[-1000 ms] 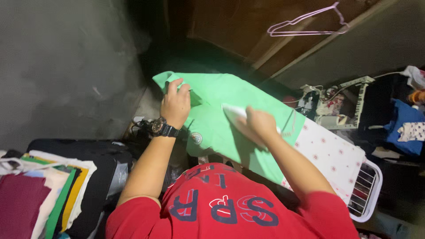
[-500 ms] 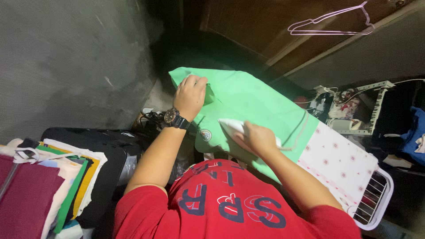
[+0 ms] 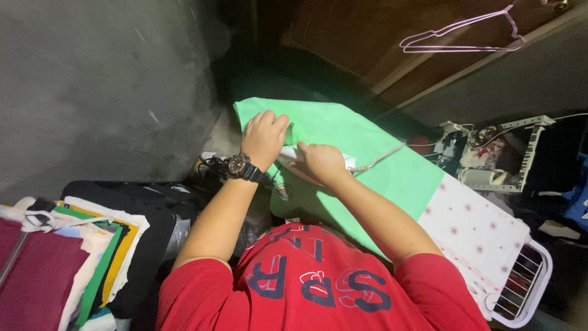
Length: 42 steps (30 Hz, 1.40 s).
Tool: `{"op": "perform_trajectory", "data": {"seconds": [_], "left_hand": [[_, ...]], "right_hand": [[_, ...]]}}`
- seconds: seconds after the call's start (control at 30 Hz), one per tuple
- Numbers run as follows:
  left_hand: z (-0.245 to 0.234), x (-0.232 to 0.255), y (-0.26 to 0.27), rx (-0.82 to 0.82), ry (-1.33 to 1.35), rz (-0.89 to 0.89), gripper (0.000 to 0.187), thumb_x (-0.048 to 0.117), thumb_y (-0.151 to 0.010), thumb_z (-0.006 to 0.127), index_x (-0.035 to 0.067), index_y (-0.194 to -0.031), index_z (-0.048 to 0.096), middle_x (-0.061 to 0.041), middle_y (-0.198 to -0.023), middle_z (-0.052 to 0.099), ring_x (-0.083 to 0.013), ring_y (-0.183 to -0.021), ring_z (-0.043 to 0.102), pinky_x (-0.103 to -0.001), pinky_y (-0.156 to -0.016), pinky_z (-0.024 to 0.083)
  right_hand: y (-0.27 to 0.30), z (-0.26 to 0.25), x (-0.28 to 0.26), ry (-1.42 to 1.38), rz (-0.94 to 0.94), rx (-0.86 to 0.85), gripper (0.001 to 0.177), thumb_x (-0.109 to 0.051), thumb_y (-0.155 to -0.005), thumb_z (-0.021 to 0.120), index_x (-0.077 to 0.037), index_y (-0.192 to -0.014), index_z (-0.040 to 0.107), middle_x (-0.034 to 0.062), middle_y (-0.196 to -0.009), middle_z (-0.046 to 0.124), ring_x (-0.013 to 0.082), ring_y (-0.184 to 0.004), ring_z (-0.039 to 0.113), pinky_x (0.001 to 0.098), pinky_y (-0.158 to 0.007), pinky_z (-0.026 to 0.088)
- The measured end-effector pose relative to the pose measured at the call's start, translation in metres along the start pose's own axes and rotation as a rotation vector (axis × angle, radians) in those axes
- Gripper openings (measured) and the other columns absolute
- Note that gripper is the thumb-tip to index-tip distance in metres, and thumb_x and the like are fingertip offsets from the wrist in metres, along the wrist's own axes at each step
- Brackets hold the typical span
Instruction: The person irons a light green shirt on an ironing board, repeatedly smoothing the fabric with an electric iron. They adjust the shirt's position multiple times and iron different sections, including the collar and sleeves.
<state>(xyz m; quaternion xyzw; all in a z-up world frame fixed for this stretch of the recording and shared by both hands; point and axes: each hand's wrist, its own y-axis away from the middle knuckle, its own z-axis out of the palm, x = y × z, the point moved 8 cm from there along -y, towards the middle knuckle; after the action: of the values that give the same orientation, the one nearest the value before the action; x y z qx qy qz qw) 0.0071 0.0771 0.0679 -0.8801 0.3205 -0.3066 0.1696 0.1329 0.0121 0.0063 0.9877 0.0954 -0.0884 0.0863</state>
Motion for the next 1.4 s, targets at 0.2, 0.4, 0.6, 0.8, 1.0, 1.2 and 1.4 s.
{"op": "perform_trajectory", "data": {"seconds": [0.2, 0.4, 0.6, 0.8, 1.0, 1.2, 1.4], "left_hand": [[-0.008, -0.003, -0.005, -0.002, 0.004, -0.006, 0.008, 0.016, -0.093, 0.070, 0.012, -0.096, 0.064, -0.008, -0.086, 0.057, -0.0322, -0.087, 0.061, -0.047, -0.076, 0.050], [-0.016, -0.003, -0.006, 0.033, 0.041, -0.002, 0.008, 0.016, -0.093, 0.071, 0.013, -0.098, 0.065, -0.008, -0.088, 0.057, -0.0315, -0.088, 0.060, -0.046, -0.079, 0.050], [-0.013, -0.010, -0.004, 0.010, 0.043, -0.017, 0.009, 0.015, -0.092, 0.072, 0.012, -0.098, 0.066, -0.008, -0.091, 0.058, -0.0321, -0.090, 0.060, -0.046, -0.079, 0.051], [-0.012, -0.019, 0.001, -0.019, 0.086, -0.042, 0.009, 0.012, -0.092, 0.071, 0.012, -0.099, 0.066, -0.009, -0.095, 0.061, -0.0328, -0.094, 0.060, -0.045, -0.080, 0.052], [-0.014, -0.025, 0.018, -0.056, 0.127, -0.059, 0.015, 0.013, -0.088, 0.072, 0.009, -0.101, 0.065, -0.010, -0.100, 0.061, -0.0344, -0.098, 0.060, -0.046, -0.082, 0.052], [-0.007, -0.030, 0.030, -0.098, 0.114, -0.094, 0.009, 0.009, -0.088, 0.067, 0.009, -0.098, 0.066, -0.010, -0.105, 0.061, -0.0344, -0.104, 0.060, -0.045, -0.088, 0.053], [-0.015, -0.021, 0.044, -0.105, 0.020, -0.075, 0.007, 0.010, -0.085, 0.068, 0.010, -0.092, 0.067, -0.009, -0.102, 0.061, -0.0339, -0.100, 0.059, -0.047, -0.087, 0.051]], "right_hand": [[0.009, -0.013, 0.049, 0.058, -0.045, -0.100, 0.048, -0.057, -0.083, 0.070, -0.013, -0.101, 0.063, 0.0114, -0.075, 0.070, 0.0353, -0.069, 0.070, 0.0504, -0.061, 0.053], [0.008, -0.030, 0.093, 0.161, -0.180, -0.144, 0.046, -0.061, -0.082, 0.070, -0.021, -0.104, 0.066, 0.0100, -0.079, 0.071, 0.0358, -0.070, 0.070, 0.0503, -0.061, 0.054], [-0.007, -0.004, 0.069, 0.150, -0.240, -0.162, 0.047, -0.061, -0.082, 0.070, -0.019, -0.104, 0.066, 0.0105, -0.078, 0.071, 0.0352, -0.069, 0.071, 0.0505, -0.059, 0.054], [-0.017, -0.028, 0.097, 0.173, -0.209, -0.132, 0.045, -0.061, -0.082, 0.070, -0.018, -0.096, 0.065, 0.0084, -0.080, 0.072, 0.0355, -0.071, 0.070, 0.0501, -0.062, 0.054], [-0.029, -0.025, 0.081, 0.207, -0.290, -0.193, 0.046, -0.061, -0.084, 0.067, -0.018, -0.101, 0.064, 0.0080, -0.083, 0.073, 0.0351, -0.073, 0.071, 0.0502, -0.063, 0.055], [-0.042, -0.023, 0.097, 0.182, -0.197, -0.213, 0.048, -0.064, -0.081, 0.067, -0.023, -0.107, 0.066, 0.0094, -0.084, 0.073, 0.0359, -0.073, 0.071, 0.0504, -0.063, 0.055], [-0.028, -0.043, 0.124, 0.215, -0.034, -0.207, 0.049, -0.064, -0.087, 0.063, -0.020, -0.109, 0.065, 0.0107, -0.084, 0.074, 0.0349, -0.078, 0.072, 0.0500, -0.067, 0.056]]}}
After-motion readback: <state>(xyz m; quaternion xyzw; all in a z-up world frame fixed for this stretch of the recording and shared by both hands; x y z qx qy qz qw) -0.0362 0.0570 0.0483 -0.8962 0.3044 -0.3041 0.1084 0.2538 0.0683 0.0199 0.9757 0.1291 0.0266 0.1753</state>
